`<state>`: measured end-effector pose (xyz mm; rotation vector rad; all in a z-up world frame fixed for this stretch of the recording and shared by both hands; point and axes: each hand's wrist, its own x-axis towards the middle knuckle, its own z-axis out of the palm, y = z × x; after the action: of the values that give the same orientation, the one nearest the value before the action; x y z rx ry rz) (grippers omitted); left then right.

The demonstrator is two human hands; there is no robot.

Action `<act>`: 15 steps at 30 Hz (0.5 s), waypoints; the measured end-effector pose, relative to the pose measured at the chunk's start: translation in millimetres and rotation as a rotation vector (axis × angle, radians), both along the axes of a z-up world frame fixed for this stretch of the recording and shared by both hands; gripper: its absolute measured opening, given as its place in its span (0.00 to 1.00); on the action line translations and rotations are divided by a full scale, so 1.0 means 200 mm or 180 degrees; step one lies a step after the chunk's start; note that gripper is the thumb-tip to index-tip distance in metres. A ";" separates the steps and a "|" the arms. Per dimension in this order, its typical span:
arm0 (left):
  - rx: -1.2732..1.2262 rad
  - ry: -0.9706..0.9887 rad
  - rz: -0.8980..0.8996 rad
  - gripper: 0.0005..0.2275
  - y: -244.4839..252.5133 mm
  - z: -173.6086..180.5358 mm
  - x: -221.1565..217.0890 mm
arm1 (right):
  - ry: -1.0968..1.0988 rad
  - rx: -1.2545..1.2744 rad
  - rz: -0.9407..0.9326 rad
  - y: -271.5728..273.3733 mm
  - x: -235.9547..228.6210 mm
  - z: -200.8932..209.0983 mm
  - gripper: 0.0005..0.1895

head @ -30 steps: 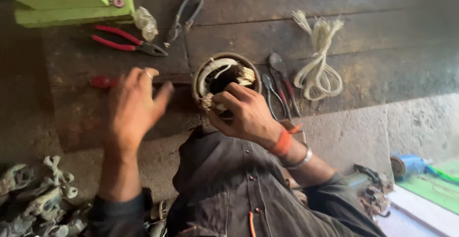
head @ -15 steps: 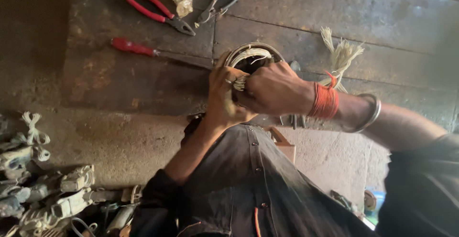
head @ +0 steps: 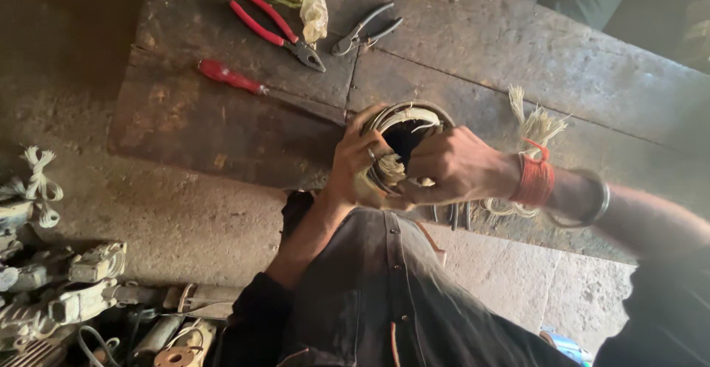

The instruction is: The person uses pliers to cut a bundle of white cables held in a cylindrical container. They repeatedly pull out sections of the cable, cut them, and place the cut pieces into the container. The task continues throughout the clip.

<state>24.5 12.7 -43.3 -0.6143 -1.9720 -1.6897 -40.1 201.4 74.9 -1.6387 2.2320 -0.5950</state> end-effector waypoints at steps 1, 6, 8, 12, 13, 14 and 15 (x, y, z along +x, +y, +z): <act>-0.0093 -0.0023 0.0020 0.26 0.00 0.01 -0.01 | 0.0081 0.0172 -0.0046 0.00 0.01 0.02 0.15; -0.0620 -0.0129 0.0073 0.24 0.00 0.03 0.01 | 0.0758 0.1017 -0.0499 -0.06 0.15 0.02 0.31; -0.0756 -0.0287 0.0146 0.25 0.00 0.04 0.04 | 0.1098 0.1241 -0.0398 -0.07 0.17 -0.02 0.32; -0.0623 -0.0416 0.0094 0.26 0.02 0.06 0.03 | 0.0795 0.0978 0.0009 -0.03 0.12 -0.03 0.11; -0.0606 -0.0431 0.0067 0.25 0.01 0.06 0.02 | 0.0671 0.0799 -0.0003 -0.02 0.10 -0.03 0.13; -0.0589 -0.0445 0.0041 0.24 0.01 0.06 0.01 | 0.0546 0.0621 -0.0015 -0.02 0.09 -0.03 0.16; -0.0574 -0.0466 0.0005 0.22 0.00 0.06 0.00 | 0.0497 0.0575 -0.0031 -0.01 0.08 -0.04 0.17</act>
<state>24.5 12.7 -31.1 -0.5649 -2.2456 -1.6077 -23.3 198.6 67.4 -1.6330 2.3267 -0.2658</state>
